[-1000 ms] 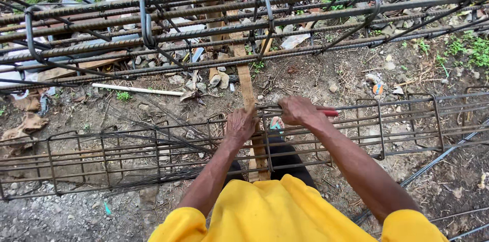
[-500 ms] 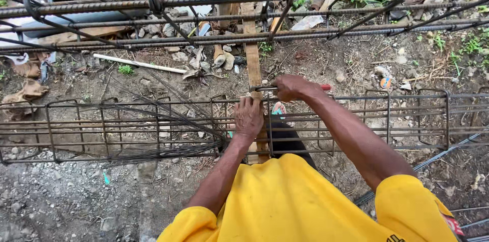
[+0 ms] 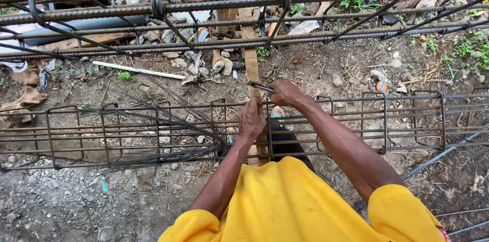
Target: The person uses pliers to twist wire ties around the intersections of a steel rebar grid. They repeatedly wrap the wire and twist it to secure the rebar structure in place.
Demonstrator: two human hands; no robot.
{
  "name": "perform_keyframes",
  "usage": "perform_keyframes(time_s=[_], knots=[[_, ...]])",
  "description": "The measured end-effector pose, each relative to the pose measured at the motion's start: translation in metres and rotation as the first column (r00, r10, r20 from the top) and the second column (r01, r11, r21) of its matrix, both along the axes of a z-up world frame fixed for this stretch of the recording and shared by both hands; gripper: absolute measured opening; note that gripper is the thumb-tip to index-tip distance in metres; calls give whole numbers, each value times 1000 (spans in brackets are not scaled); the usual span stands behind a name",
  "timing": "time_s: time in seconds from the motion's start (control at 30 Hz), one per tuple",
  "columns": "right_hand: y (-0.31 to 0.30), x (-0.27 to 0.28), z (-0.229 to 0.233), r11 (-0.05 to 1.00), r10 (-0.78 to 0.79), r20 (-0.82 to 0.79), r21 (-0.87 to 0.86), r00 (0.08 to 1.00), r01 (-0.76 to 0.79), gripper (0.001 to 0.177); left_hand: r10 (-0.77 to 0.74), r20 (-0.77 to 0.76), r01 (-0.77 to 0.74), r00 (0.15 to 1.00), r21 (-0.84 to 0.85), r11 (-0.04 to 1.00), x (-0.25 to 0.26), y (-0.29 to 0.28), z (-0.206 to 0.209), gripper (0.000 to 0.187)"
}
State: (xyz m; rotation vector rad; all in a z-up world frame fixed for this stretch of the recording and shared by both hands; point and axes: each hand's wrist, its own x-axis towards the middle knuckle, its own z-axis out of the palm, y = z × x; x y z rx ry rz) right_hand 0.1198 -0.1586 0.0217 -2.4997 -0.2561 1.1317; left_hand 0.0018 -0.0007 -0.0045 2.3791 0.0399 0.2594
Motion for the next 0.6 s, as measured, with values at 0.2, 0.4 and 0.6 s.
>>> perform_keyframes(time_s=[0.2,0.4,0.6], knots=[[8,-5,26,997,-72,-21,34,997,73,21,-74,-331,-20,941,-271,962,19,13,42,25],[10,-22,61,965,-217,-35,143,976,220,27,-166,-454,74,875,-214,974,25,4,34,37],[26,-47,67,899,-398,-25,188,917,395,31,-142,-389,-42,910,-428,903,34,5,72,25]])
